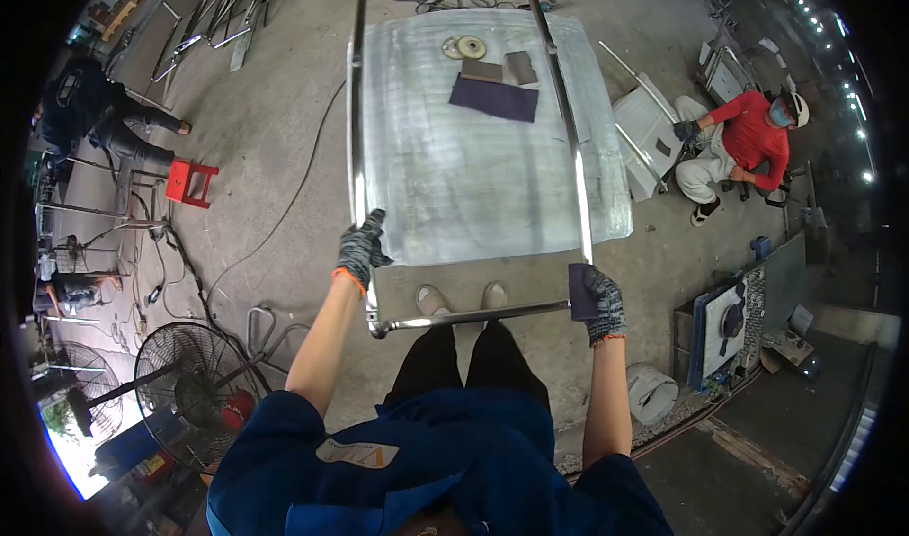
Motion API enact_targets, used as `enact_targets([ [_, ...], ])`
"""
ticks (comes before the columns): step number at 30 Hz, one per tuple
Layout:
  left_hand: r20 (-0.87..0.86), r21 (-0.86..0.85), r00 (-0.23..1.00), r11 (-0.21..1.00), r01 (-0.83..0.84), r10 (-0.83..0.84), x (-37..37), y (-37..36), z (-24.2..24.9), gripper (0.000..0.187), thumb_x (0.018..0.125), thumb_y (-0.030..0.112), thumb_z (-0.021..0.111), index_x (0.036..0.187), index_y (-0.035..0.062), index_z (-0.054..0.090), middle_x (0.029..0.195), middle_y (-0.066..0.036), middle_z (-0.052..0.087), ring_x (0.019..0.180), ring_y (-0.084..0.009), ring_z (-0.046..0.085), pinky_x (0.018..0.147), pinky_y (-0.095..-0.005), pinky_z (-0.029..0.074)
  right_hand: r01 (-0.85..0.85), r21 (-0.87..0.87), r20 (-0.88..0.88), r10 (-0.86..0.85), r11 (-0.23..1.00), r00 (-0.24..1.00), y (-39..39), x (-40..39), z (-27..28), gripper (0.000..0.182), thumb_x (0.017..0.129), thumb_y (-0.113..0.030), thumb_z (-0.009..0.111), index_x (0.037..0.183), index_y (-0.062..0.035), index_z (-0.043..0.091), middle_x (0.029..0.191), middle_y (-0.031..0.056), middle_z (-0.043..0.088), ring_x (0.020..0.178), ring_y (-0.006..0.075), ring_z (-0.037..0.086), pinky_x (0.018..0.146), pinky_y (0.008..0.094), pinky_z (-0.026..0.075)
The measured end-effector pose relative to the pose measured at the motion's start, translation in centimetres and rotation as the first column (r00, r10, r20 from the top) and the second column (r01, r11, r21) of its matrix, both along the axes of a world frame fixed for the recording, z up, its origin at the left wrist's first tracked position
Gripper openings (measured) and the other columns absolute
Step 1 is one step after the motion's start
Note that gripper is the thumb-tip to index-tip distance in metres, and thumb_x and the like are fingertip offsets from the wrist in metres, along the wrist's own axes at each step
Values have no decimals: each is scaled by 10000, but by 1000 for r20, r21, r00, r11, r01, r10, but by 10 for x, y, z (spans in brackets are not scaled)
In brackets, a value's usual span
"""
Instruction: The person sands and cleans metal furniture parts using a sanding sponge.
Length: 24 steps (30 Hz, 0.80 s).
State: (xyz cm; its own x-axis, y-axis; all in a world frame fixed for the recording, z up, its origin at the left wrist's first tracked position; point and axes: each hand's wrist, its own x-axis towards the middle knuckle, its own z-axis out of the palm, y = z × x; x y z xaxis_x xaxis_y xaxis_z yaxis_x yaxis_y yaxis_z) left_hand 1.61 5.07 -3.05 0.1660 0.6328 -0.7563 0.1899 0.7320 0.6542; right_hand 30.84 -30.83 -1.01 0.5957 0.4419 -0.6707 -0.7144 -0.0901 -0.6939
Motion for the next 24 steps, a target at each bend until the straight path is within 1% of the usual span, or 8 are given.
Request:
enact_targets([
  [11, -56, 50, 998, 998, 32, -29, 64, -29, -59, 498, 784, 417, 804, 913, 2, 561, 512, -57, 469, 363, -198, 463, 397, -387, 506, 6, -101, -113, -17, 995, 993, -20, 54, -64, 365, 861, -197, 723, 1169, -8, 669, 1080, 117, 715, 914, 207, 707, 729, 334, 595],
  [15, -44, 35, 989, 989, 146, -144, 55, -26, -62, 451, 853, 418, 747, 902, 7, 567, 533, -109, 565, 394, -251, 542, 441, -371, 505, 2, -75, -206, -18, 997, 978, -22, 59, -74, 325, 858, -194, 731, 1134, -27, 687, 1022, 96, 725, 836, 200, 705, 702, 327, 591],
  [17, -184, 92, 936, 942, 322, -301, 41, -12, -87, 587, 832, 573, 696, 877, -4, 602, 614, -130, 609, 475, -249, 591, 515, -364, 518, -25, -87, -230, 4, 996, 973, -19, 60, -65, 310, 854, -193, 739, 1121, -42, 693, 997, 80, 728, 820, 192, 701, 692, 323, 586],
  [18, -297, 135, 861, 875, 465, -412, 26, 2, -126, 675, 816, 643, 671, 899, -26, 626, 657, -145, 632, 516, -256, 613, 562, -369, 531, -16, -93, -235, -6, 996, 972, -20, 63, -64, 310, 854, -193, 739, 1121, -42, 693, 997, 80, 728, 820, 192, 701, 692, 323, 586],
  [19, -368, -40, 727, 791, 611, -580, 38, -3, -70, 882, 772, 763, 604, 1030, -80, 641, 762, -172, 671, 624, -267, 650, 667, -379, 543, -30, -67, -249, 13, 997, 969, -21, 64, -65, 307, 852, -197, 741, 1117, -48, 695, 991, 74, 728, 816, 190, 700, 680, 335, 587],
  [20, -589, -147, 360, 534, 833, -724, 45, 2, -38, 916, 778, 784, 564, 1090, -72, 659, 826, -159, 705, 718, -274, 686, 774, -414, 540, -45, -38, -262, 34, 998, 964, -20, 65, -65, 304, 851, -202, 743, 1112, -54, 697, 985, 67, 729, 812, 189, 700, 668, 347, 587],
  [22, -663, -473, -201, 195, 859, -721, 61, -5, 8, 855, 816, 797, 482, 974, -7, 728, 811, -142, 730, 716, -240, 701, 771, -392, 552, -94, -75, -274, 71, 993, 959, -17, 71, -73, 302, 850, -213, 745, 1104, -57, 698, 990, 56, 730, 807, 182, 698, 655, 358, 582],
  [24, -672, -531, -282, 180, 828, -684, 63, 4, -3, 812, 844, 773, 452, 918, 19, 743, 818, -143, 739, 756, -254, 714, 800, -407, 543, -168, -27, -271, 155, 985, 950, -24, 71, -96, 303, 857, -222, 742, 1105, -56, 696, 981, 53, 726, 798, 180, 693, 643, 367, 577],
])
